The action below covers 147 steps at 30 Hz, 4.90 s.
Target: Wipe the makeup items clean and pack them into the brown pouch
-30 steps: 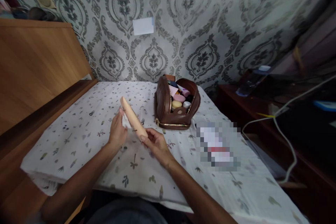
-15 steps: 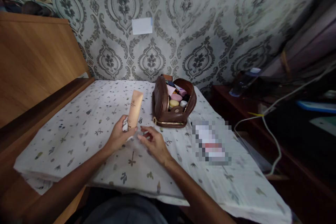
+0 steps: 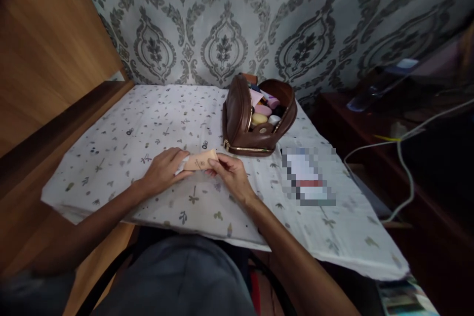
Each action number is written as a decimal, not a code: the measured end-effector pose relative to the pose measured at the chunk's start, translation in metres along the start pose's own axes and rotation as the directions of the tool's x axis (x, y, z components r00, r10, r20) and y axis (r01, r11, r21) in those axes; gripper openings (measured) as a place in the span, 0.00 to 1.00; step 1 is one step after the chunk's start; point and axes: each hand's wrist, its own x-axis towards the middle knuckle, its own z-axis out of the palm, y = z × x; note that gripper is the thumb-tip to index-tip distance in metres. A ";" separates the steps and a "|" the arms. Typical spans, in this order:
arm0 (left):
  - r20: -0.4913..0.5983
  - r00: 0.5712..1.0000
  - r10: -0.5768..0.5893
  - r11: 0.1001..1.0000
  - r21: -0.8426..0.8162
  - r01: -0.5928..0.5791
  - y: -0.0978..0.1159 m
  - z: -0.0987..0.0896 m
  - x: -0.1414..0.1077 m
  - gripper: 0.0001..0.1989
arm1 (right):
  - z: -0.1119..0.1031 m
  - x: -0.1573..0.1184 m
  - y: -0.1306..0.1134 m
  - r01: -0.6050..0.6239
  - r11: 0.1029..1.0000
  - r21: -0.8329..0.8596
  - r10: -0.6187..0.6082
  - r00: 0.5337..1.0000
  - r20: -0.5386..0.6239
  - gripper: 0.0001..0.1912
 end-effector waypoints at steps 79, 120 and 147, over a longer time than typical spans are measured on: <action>0.156 0.981 0.115 0.989 -0.110 -0.098 0.007 -0.042 0.013 0.07 | -0.004 -0.036 -0.052 0.233 0.838 -0.494 -0.216 0.972 0.093 0.25; 0.040 0.980 -0.193 0.942 -0.273 0.196 -0.063 0.053 0.055 0.18 | -0.136 0.077 -0.084 -0.164 0.219 -0.962 -0.319 0.919 -0.230 0.25; 0.022 0.981 -0.193 0.953 -0.232 0.192 -0.063 0.057 0.053 0.18 | -0.138 0.077 -0.070 -0.130 0.278 -0.952 -0.296 0.931 -0.214 0.13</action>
